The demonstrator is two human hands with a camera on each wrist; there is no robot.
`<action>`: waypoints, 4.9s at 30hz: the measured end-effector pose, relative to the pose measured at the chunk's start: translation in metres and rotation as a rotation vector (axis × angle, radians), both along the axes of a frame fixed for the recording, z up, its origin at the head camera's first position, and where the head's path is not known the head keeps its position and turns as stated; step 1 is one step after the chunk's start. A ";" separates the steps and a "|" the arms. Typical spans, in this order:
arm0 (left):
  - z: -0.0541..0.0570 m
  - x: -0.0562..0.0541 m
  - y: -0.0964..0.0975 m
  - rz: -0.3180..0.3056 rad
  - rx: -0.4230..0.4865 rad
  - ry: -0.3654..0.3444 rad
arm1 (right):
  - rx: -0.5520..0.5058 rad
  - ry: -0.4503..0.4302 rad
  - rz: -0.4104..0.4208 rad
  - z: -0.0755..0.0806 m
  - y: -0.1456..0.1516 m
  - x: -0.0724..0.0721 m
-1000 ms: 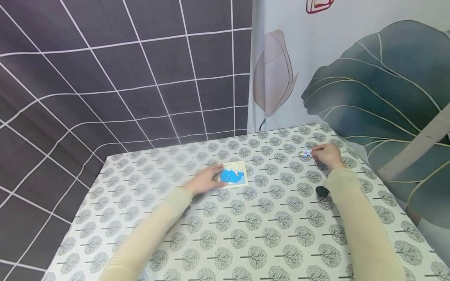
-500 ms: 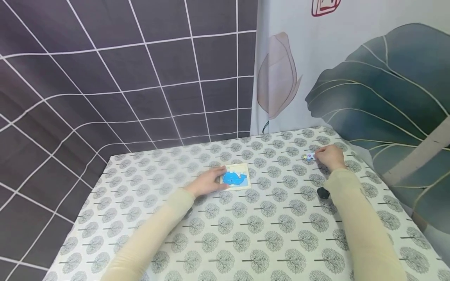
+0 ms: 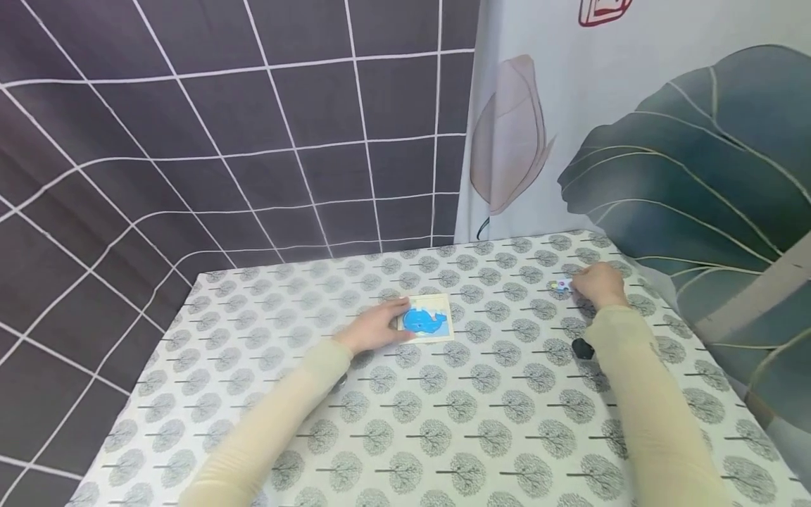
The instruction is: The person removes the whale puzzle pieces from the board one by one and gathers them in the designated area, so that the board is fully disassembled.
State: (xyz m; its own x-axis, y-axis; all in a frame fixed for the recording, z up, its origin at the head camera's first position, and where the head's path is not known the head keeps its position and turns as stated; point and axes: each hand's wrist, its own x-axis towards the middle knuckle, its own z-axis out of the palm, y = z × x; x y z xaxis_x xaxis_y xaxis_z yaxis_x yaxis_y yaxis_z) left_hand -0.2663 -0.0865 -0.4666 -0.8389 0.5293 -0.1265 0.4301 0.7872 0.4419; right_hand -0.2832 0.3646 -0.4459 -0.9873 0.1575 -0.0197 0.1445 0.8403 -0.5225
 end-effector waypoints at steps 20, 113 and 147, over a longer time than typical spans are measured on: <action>0.001 0.000 -0.001 0.003 0.008 -0.014 | -0.045 0.101 -0.009 -0.020 0.000 0.008; 0.004 0.004 0.001 -0.016 -0.003 0.009 | -0.157 0.005 0.034 -0.011 -0.001 0.025; 0.000 0.001 0.001 0.071 0.022 -0.030 | -0.287 -0.056 0.376 -0.009 -0.165 -0.006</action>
State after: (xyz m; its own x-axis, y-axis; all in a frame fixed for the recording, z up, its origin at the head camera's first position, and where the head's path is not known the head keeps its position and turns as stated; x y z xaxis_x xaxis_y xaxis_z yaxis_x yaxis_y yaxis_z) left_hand -0.2657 -0.0850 -0.4665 -0.8705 0.4716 -0.1408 0.3599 0.8050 0.4717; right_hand -0.2888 0.1996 -0.4554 -0.9710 -0.2299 -0.0654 -0.1070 0.6627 -0.7412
